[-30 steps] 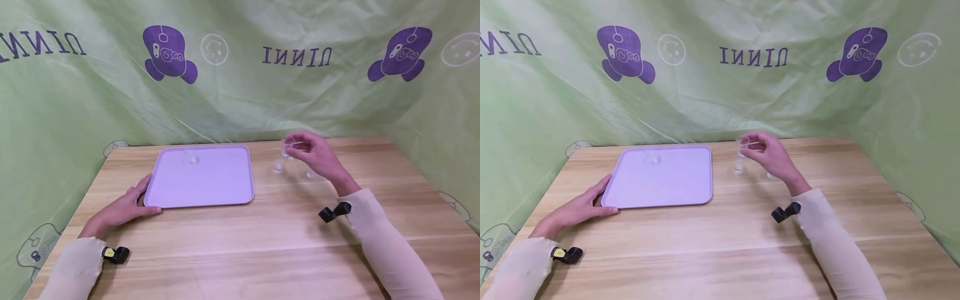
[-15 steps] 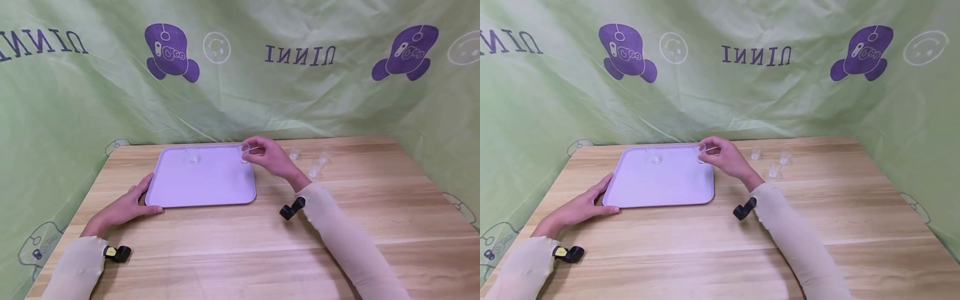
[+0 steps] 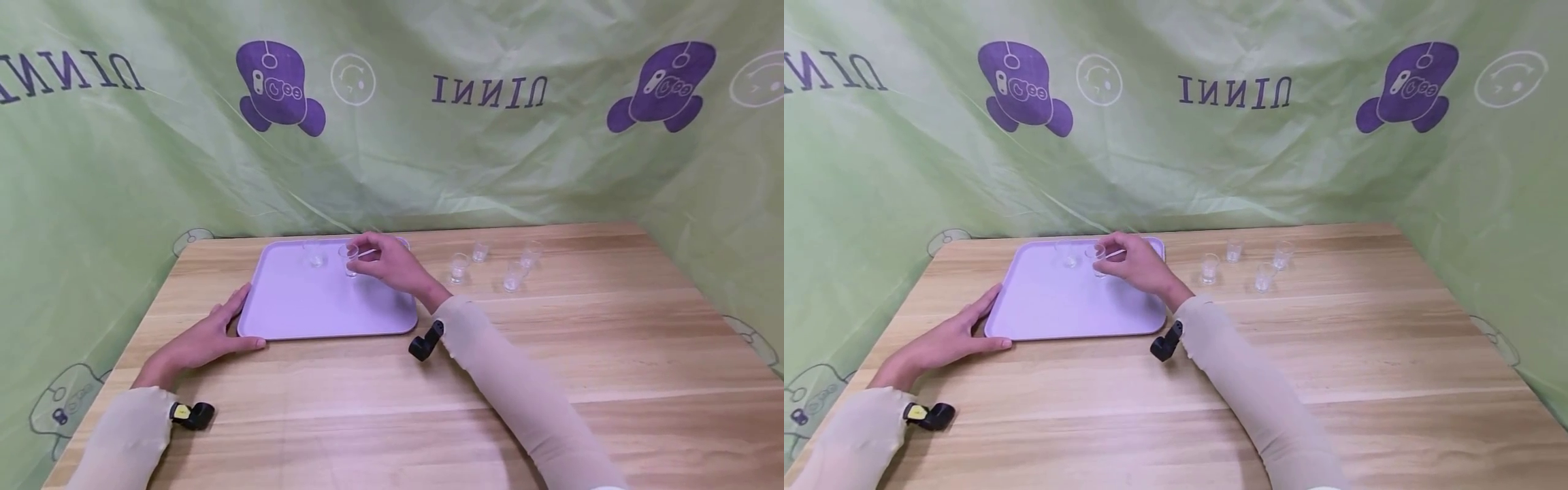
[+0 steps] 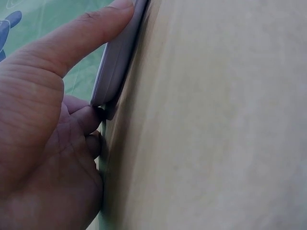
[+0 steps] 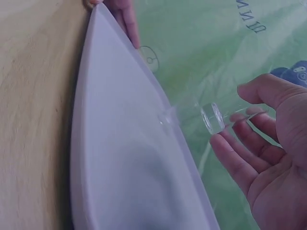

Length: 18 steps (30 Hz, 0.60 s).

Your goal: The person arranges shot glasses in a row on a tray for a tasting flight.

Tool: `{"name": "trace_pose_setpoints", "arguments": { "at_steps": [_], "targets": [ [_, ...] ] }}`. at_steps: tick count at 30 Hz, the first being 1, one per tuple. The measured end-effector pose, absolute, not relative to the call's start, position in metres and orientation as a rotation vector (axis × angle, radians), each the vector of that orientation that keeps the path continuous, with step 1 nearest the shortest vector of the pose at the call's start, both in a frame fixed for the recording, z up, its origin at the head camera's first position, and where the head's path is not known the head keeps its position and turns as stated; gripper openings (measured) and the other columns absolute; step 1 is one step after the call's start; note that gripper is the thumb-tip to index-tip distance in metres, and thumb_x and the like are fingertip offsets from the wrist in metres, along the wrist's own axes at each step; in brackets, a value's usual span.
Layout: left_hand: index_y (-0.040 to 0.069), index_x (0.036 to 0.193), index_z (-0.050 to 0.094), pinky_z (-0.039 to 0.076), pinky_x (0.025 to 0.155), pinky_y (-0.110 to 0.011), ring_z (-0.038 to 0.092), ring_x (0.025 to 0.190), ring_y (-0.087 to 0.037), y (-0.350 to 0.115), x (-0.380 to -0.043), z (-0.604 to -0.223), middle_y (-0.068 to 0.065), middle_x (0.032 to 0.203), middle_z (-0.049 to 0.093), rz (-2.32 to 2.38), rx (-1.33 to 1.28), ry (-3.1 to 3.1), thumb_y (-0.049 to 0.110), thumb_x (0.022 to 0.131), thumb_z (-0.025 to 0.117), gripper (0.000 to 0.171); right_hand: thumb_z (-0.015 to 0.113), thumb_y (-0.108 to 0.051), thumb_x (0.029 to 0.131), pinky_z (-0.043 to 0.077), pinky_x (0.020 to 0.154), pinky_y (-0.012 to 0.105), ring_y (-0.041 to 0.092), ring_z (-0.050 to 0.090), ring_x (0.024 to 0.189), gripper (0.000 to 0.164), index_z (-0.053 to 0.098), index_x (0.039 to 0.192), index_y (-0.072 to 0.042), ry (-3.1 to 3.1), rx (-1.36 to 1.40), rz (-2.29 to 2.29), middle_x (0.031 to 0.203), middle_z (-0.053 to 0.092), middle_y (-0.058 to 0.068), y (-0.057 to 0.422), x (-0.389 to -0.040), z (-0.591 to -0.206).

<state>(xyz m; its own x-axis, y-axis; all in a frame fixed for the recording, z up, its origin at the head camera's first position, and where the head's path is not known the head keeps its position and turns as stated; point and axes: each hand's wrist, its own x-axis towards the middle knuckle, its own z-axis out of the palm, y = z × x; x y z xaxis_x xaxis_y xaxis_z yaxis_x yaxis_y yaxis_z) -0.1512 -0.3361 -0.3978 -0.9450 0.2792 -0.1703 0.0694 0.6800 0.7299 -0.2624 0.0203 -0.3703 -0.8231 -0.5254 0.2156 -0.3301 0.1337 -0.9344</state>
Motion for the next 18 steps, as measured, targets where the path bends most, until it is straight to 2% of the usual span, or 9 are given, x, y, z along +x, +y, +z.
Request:
{"name": "trace_pose_setpoints", "arguments": {
  "at_steps": [9, 18],
  "targets": [
    [0.014, 0.167, -0.002, 0.011, 0.112, -0.075, 0.003, 0.149, -0.052, -0.335, -0.15, -0.399, -0.023, 0.17, 0.004, 1.114, 0.269, 2.634, 0.033, 0.087, 0.084, 0.119, 0.076, -0.002, 0.093, 0.054, 0.09, 0.025, 0.022, 0.068, 0.107, 0.029, 0.068, 0.119, 0.006, 2.209, -0.903, -1.672, 0.115, 0.07, 0.013, -0.013, -0.257, -0.382],
    [0.013, 0.167, -0.002, 0.007, 0.111, -0.077, -0.004, 0.149, -0.055, -0.334, -0.151, -0.399, -0.023, 0.17, 0.001, 1.12, 0.268, 2.633, 0.033, 0.088, 0.084, 0.117, 0.077, -0.001, 0.09, 0.055, 0.08, 0.023, 0.019, 0.069, 0.099, 0.021, 0.068, 0.11, 0.003, 2.218, -0.909, -1.634, 0.109, 0.071, 0.013, -0.038, -0.254, -0.381]
  ]
}}
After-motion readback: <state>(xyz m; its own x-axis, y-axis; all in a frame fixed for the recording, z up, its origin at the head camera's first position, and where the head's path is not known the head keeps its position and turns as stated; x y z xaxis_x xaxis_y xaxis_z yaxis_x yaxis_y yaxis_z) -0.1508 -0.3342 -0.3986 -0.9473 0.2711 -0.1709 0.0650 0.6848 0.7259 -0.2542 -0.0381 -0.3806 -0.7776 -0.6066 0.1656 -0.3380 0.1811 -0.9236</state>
